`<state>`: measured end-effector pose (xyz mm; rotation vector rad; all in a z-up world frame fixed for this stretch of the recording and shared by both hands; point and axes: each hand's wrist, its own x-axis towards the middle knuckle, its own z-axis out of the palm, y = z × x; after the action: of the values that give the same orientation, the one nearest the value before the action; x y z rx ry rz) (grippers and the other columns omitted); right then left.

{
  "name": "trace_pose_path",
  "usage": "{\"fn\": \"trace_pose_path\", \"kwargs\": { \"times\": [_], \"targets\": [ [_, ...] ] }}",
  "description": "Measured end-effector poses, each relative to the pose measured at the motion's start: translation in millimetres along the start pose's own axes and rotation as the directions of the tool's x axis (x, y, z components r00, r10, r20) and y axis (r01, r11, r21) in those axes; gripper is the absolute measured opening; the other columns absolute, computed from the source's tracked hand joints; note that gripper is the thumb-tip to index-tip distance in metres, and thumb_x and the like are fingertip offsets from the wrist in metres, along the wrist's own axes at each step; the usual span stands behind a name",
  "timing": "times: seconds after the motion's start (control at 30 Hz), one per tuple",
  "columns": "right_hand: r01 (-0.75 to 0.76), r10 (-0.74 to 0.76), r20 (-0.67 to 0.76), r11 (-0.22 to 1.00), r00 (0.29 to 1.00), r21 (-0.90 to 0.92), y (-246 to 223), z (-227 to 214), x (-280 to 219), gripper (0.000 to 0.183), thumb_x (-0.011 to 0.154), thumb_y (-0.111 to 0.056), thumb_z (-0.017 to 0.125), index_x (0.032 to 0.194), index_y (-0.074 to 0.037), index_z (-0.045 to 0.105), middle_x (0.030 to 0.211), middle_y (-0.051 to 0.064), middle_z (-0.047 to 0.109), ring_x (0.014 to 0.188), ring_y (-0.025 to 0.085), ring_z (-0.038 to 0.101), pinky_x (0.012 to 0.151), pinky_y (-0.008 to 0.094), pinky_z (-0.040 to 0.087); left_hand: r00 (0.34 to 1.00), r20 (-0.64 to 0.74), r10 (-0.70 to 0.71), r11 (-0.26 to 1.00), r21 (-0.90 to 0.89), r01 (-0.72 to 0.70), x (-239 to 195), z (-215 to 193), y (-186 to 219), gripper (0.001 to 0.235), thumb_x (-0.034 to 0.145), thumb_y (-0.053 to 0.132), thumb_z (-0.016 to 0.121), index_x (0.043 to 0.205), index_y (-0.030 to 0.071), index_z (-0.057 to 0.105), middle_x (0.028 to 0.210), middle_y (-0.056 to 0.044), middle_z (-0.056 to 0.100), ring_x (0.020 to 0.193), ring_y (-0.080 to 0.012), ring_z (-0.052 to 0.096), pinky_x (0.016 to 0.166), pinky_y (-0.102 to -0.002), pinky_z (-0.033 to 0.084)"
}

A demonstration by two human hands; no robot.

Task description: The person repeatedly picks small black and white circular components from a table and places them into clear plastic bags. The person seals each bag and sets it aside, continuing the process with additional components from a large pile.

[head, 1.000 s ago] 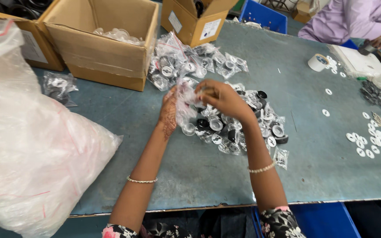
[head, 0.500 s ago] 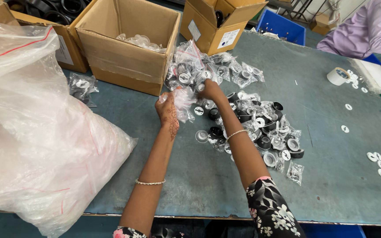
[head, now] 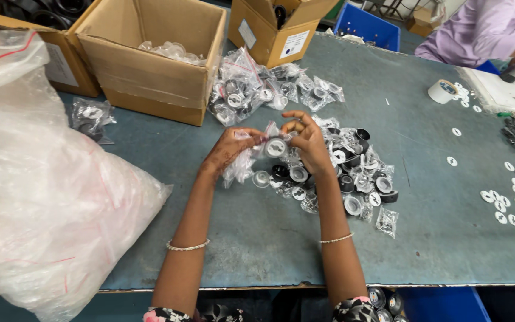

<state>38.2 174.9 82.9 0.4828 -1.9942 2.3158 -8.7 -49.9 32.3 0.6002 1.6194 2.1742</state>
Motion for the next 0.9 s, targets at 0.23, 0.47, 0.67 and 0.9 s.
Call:
{"fn": "trace_pose_path", "kwargs": {
  "times": [0.23,0.47,0.67,0.9],
  "targets": [
    [0.064,-0.059,-0.087,0.996,0.995,0.055,27,-24,-1,0.046,0.084,0.015,0.055,0.129,0.004,0.058,0.098,0.009,0.069,0.083,0.011,0.065,0.073,0.023,0.052,0.999,-0.01,0.038,0.986,0.165,-0.035,-3,11,3,0.023,0.087,0.016,0.079,0.101,-0.001,0.078,0.093,-0.004,0.076,0.085,-0.0069,0.067,0.08,-0.023,0.054],
    [0.251,-0.406,-0.085,0.703,0.91,-0.666,29,-11,-6,0.02,0.089,0.001,0.066,0.108,0.001,0.06,0.101,0.007,0.066,0.09,0.013,0.064,0.075,0.024,0.051,0.997,-0.037,-0.066,0.987,-0.148,0.06,2,9,-10,0.013,0.087,0.009,0.076,0.094,-0.002,0.074,0.087,-0.006,0.074,0.076,-0.0102,0.067,0.069,-0.025,0.055],
    [0.048,-0.008,0.094,0.9,0.996,-0.433,35,12,-9,0.022,0.104,-0.023,0.06,0.095,-0.003,0.063,0.079,-0.001,0.064,0.068,0.006,0.058,0.061,0.023,0.047,0.997,-0.068,-0.02,0.997,-0.071,0.015,6,8,-19,0.006,0.086,0.004,0.074,0.086,0.0,0.07,0.08,-0.006,0.07,0.071,-0.0112,0.066,0.064,-0.026,0.055],
    [-0.026,0.063,0.166,0.975,0.984,-0.22,34,8,-9,0.028,0.11,-0.023,0.052,0.089,-0.005,0.058,0.069,-0.001,0.057,0.057,0.005,0.05,0.052,0.023,0.043,0.994,0.098,-0.054,0.978,-0.194,0.072,1,8,-15,0.012,0.088,0.003,0.074,0.081,0.003,0.064,0.075,-0.005,0.065,0.064,-0.013,0.063,0.057,-0.028,0.052]
  ]
}}
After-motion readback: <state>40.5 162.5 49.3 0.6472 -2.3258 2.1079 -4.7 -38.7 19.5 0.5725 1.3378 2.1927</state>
